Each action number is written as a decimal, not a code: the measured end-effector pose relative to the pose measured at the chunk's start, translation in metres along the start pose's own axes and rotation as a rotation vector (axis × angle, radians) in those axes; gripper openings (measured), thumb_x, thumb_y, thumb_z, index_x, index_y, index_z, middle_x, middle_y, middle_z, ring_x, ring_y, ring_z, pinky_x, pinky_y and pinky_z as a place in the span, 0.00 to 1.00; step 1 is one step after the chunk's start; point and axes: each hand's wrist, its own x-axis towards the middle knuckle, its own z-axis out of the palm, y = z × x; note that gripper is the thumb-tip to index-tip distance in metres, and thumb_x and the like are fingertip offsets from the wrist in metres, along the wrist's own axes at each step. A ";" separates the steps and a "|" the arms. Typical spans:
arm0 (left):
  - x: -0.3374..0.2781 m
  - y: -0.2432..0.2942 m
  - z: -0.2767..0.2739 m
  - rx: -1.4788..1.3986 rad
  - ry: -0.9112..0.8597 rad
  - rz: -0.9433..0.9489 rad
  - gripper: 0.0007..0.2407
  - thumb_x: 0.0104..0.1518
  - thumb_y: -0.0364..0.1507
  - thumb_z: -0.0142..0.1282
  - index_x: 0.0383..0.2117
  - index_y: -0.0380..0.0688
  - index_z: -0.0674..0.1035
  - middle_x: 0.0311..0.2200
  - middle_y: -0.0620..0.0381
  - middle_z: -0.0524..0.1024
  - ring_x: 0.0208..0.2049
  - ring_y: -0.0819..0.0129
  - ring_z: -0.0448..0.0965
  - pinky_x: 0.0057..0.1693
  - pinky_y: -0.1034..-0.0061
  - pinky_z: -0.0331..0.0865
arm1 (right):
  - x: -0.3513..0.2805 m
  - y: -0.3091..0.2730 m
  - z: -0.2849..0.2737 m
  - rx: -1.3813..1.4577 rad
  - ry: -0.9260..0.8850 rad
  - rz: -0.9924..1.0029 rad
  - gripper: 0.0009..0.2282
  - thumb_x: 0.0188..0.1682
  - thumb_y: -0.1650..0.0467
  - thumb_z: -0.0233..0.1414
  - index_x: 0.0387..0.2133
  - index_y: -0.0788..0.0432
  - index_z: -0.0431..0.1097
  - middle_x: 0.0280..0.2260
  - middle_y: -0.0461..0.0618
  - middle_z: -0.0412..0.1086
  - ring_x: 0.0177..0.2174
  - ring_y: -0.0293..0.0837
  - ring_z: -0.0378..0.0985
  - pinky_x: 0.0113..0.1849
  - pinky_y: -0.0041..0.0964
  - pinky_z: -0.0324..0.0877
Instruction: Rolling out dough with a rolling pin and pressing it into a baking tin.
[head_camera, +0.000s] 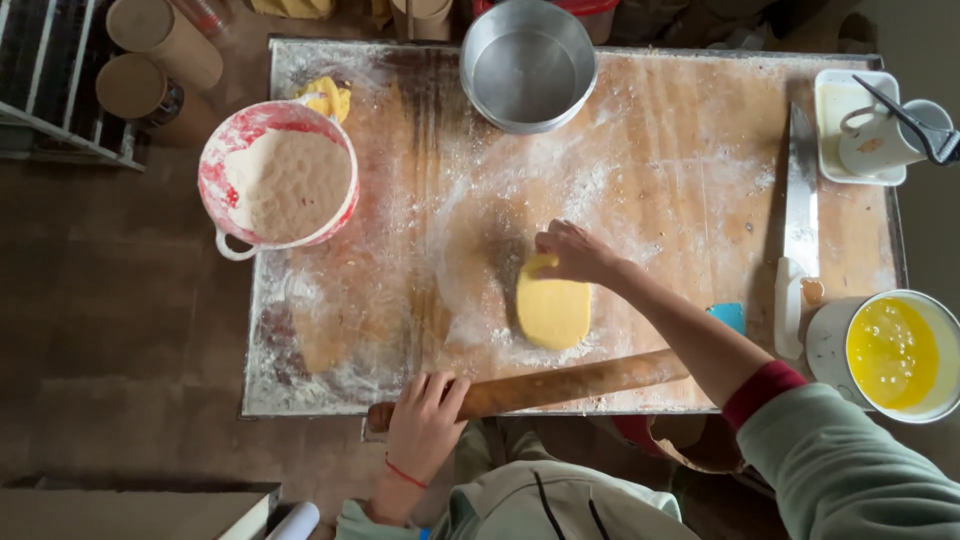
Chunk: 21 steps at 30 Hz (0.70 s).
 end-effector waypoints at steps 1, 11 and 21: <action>-0.003 0.000 -0.004 -0.026 0.023 -0.009 0.21 0.37 0.27 0.69 0.42 0.45 0.78 0.41 0.56 0.72 0.45 0.54 0.72 0.50 0.60 0.70 | -0.002 -0.006 -0.003 0.033 0.003 -0.001 0.19 0.40 0.58 0.66 0.35 0.59 0.75 0.35 0.55 0.73 0.41 0.54 0.76 0.45 0.49 0.72; 0.004 -0.019 0.004 -0.096 -0.016 -0.082 0.23 0.34 0.26 0.73 0.41 0.46 0.78 0.41 0.54 0.72 0.45 0.53 0.73 0.51 0.60 0.69 | -0.087 0.010 0.016 0.493 0.169 0.363 0.21 0.43 0.62 0.61 0.47 0.59 0.68 0.45 0.58 0.75 0.41 0.50 0.83 0.38 0.42 0.83; 0.084 -0.079 0.052 -0.086 -0.024 0.061 0.24 0.38 0.33 0.76 0.43 0.48 0.78 0.42 0.56 0.74 0.46 0.56 0.73 0.55 0.62 0.69 | -0.138 -0.049 0.042 -0.026 0.382 0.464 0.15 0.56 0.59 0.48 0.45 0.58 0.71 0.37 0.53 0.75 0.40 0.51 0.76 0.48 0.51 0.70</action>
